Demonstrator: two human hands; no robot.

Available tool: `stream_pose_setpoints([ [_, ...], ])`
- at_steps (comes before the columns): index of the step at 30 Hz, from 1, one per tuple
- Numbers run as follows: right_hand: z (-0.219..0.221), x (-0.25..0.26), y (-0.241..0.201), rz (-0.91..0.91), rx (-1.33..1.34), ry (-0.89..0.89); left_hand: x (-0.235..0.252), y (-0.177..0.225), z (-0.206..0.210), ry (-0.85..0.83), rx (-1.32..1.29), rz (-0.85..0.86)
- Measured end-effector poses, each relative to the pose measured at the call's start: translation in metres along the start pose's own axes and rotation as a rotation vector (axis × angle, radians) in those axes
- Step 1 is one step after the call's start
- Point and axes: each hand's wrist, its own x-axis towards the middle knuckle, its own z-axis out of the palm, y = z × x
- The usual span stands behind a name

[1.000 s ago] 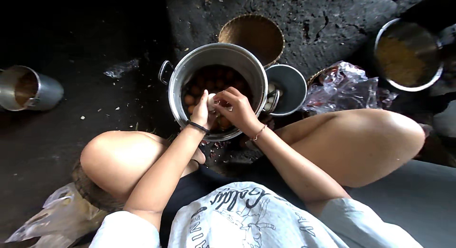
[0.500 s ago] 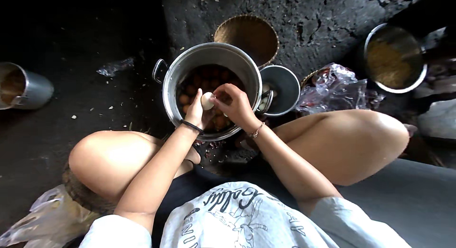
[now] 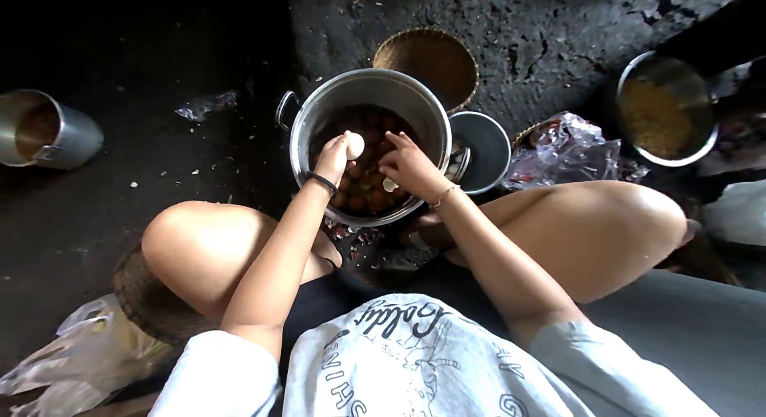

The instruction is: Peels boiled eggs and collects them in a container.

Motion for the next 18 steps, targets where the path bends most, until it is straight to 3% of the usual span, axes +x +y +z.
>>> stream_pose_setpoints([
  [6,0.004,0.027,-0.006,-0.034,0.352,-0.082,-0.007,-0.001,0.005,-0.154,0.171,0.084],
  [9,0.012,0.048,-0.001,-0.015,0.277,-0.045,-0.004,0.005,0.0,-0.097,0.514,0.124],
  [12,0.015,0.066,0.007,0.163,0.096,-0.103,-0.004,0.014,-0.009,-0.084,0.87,0.144],
  [18,0.032,0.085,0.025,0.3,-0.063,-0.296,-0.005,0.012,-0.013,-0.15,1.175,0.011],
])
